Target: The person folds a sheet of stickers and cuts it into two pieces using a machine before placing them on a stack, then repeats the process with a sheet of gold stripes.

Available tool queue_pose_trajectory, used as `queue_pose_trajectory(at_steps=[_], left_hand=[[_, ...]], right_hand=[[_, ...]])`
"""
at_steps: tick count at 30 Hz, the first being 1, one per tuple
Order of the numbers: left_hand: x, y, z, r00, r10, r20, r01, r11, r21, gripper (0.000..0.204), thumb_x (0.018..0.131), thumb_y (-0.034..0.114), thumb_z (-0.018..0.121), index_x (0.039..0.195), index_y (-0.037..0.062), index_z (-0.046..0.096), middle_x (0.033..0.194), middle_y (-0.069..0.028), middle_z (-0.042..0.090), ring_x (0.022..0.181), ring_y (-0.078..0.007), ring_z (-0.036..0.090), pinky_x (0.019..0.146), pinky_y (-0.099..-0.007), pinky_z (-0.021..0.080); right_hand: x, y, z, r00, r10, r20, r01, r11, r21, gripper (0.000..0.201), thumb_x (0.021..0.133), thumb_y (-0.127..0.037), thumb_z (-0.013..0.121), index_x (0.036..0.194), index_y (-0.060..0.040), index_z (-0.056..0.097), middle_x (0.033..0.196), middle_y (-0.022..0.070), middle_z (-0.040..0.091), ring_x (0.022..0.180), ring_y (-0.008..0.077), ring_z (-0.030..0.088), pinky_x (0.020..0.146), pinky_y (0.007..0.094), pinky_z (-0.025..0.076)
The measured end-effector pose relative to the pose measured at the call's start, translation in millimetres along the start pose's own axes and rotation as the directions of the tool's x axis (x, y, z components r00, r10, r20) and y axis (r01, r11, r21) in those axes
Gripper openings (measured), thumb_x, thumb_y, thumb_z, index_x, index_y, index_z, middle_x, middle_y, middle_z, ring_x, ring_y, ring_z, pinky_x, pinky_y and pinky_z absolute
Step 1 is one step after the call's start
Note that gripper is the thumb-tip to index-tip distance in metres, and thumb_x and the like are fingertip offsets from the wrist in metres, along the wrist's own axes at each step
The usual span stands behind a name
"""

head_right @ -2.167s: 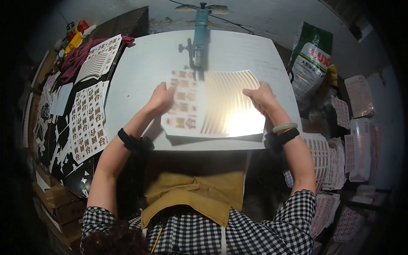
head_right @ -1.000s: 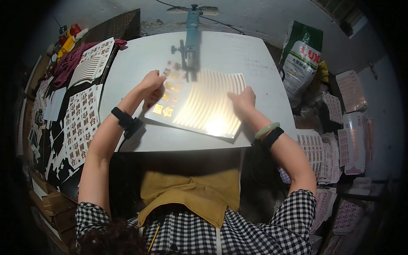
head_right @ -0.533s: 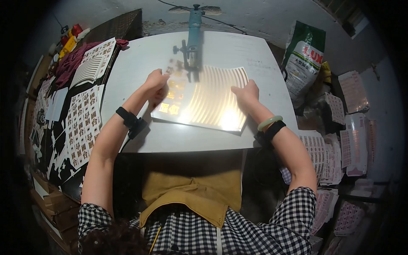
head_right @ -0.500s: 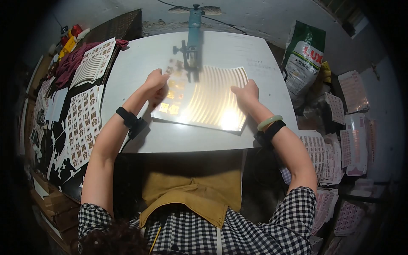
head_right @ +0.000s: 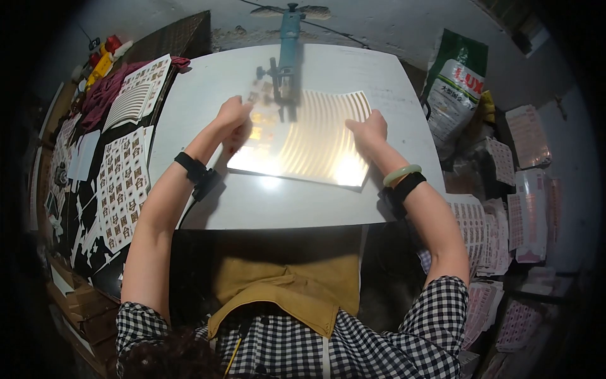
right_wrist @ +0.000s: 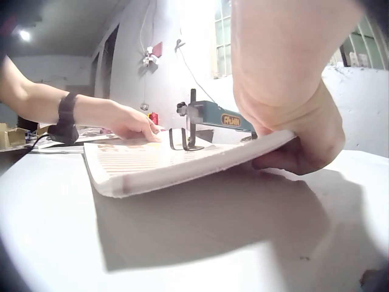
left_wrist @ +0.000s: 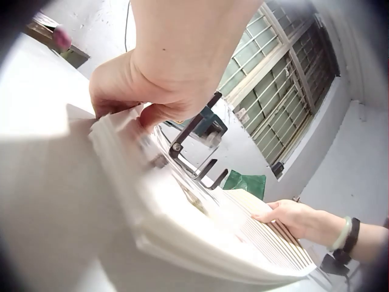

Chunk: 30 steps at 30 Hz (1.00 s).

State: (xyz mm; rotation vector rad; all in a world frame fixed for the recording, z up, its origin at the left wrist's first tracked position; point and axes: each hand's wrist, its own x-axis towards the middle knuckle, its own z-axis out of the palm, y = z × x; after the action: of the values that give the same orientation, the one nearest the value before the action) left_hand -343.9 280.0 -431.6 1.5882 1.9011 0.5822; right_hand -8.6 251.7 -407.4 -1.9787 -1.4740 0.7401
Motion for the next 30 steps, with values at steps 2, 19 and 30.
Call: queue_pose_trajectory(at_steps=[2,19,30], left_hand=[[3.7,-1.8,2.4,1.000,0.000,-0.015,-0.001,1.000,-0.012,0.045,0.089,0.025,0.052,0.120,-0.0078,0.055,0.115,-0.0277,0.062,0.106,-0.0378,0.062,0.091,-0.0417,0.049],[19.4,5.1,6.7,0.995,-0.059,-0.077,0.059,0.998,-0.008,0.045,0.090,0.028,0.051,0.124,-0.0011,0.055,0.119,-0.0230,0.062,0.110,-0.0360,0.060,0.092,-0.0423,0.048],[31.6,7.5,10.8,0.987,-0.082,-0.135,0.082,0.997,-0.003,0.044,0.090,0.029,0.051,0.124,0.0018,0.056,0.119,-0.0205,0.062,0.112,-0.0349,0.059,0.093,-0.0420,0.047]], right_hand=[[4.2,-2.7,-1.3,1.000,-0.019,0.001,0.019,1.000,-0.013,0.052,0.074,-0.020,0.076,0.111,0.0070,0.053,0.107,0.0239,0.063,0.097,0.0343,0.065,0.083,0.0390,0.053],[40.9,-0.1,9.0,0.992,-0.098,-0.085,0.094,0.995,-0.042,0.040,0.077,-0.013,0.076,0.107,0.0063,0.058,0.097,0.0203,0.068,0.083,0.0274,0.069,0.076,0.0366,0.053],[68.4,-5.8,8.1,0.996,-0.084,0.005,0.084,0.995,0.052,0.044,0.074,-0.018,0.079,0.106,0.0032,0.058,0.095,0.0194,0.068,0.080,0.0266,0.069,0.071,0.0361,0.055]])
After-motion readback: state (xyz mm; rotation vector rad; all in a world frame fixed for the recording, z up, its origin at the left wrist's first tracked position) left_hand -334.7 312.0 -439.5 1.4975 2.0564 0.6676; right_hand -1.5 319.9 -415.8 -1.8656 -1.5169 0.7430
